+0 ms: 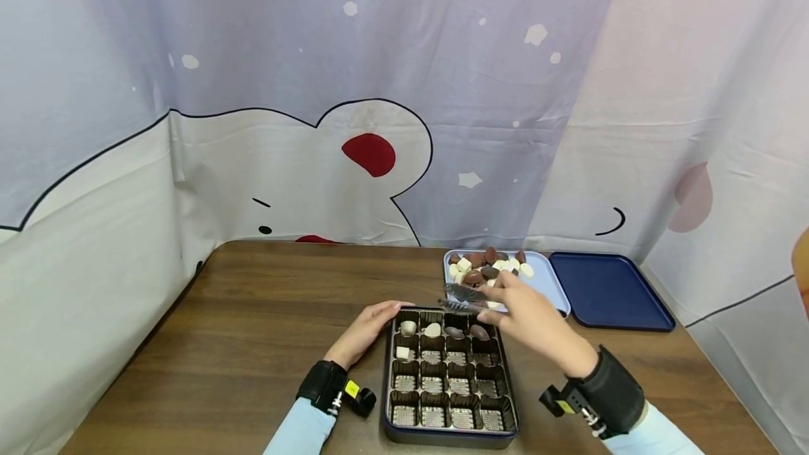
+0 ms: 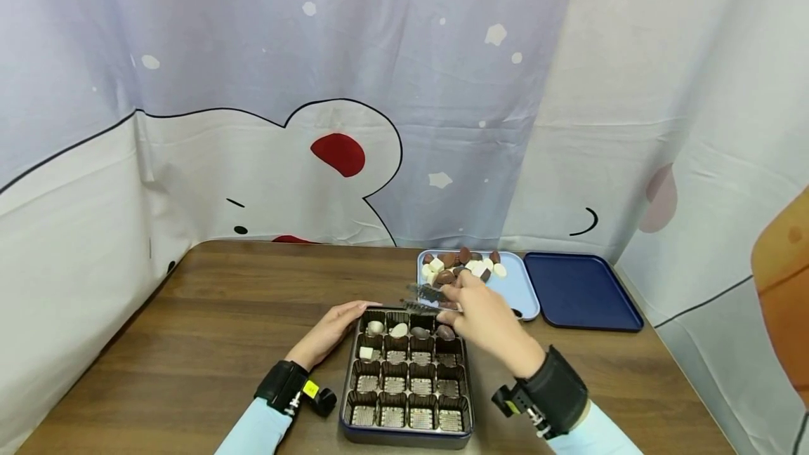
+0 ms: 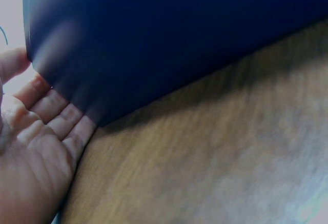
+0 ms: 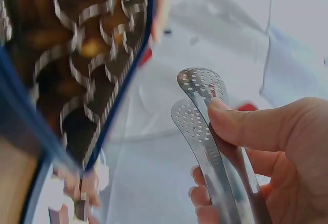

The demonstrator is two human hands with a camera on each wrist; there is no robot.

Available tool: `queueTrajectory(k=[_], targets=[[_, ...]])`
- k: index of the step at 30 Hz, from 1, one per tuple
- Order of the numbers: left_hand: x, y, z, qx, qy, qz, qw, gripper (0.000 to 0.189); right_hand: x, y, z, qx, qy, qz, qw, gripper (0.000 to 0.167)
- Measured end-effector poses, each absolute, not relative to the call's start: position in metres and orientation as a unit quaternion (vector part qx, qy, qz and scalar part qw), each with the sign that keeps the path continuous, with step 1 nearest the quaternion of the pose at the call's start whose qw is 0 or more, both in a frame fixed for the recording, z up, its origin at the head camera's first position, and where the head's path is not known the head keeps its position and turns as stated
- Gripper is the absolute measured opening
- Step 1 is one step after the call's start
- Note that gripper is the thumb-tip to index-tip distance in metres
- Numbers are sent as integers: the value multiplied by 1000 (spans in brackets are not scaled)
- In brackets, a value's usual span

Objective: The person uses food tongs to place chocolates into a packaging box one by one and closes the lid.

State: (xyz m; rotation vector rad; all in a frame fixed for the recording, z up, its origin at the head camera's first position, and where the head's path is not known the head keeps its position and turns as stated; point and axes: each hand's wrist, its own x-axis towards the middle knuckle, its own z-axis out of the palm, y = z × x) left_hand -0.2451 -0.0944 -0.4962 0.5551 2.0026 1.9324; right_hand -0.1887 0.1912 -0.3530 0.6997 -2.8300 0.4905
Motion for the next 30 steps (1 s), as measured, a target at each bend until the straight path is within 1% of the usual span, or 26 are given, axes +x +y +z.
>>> queueTrajectory(k=[4, 7, 10, 15, 21, 30], targets=[[-244, -94, -495, 190, 701, 671, 152, 44, -198, 215, -347, 198, -962, 166, 83, 49], [-244, -95, -495, 189, 704, 668, 150, 43, -202, 230, -348, 166, -970, 168, 64, 50], [-244, -95, -496, 190, 704, 668, 150, 43, -208, 243, -357, 138, -976, 163, 46, 52], [-244, -94, -496, 197, 702, 669, 148, 43, -216, 260, -383, 117, -983, 142, 26, 51], [-244, -94, -496, 192, 703, 668, 151, 45, -224, 270, -406, 99, -985, 138, 17, 49], [-244, -93, -494, 188, 700, 672, 150, 44, -232, 267, -415, 99, -984, 144, 16, 50]])
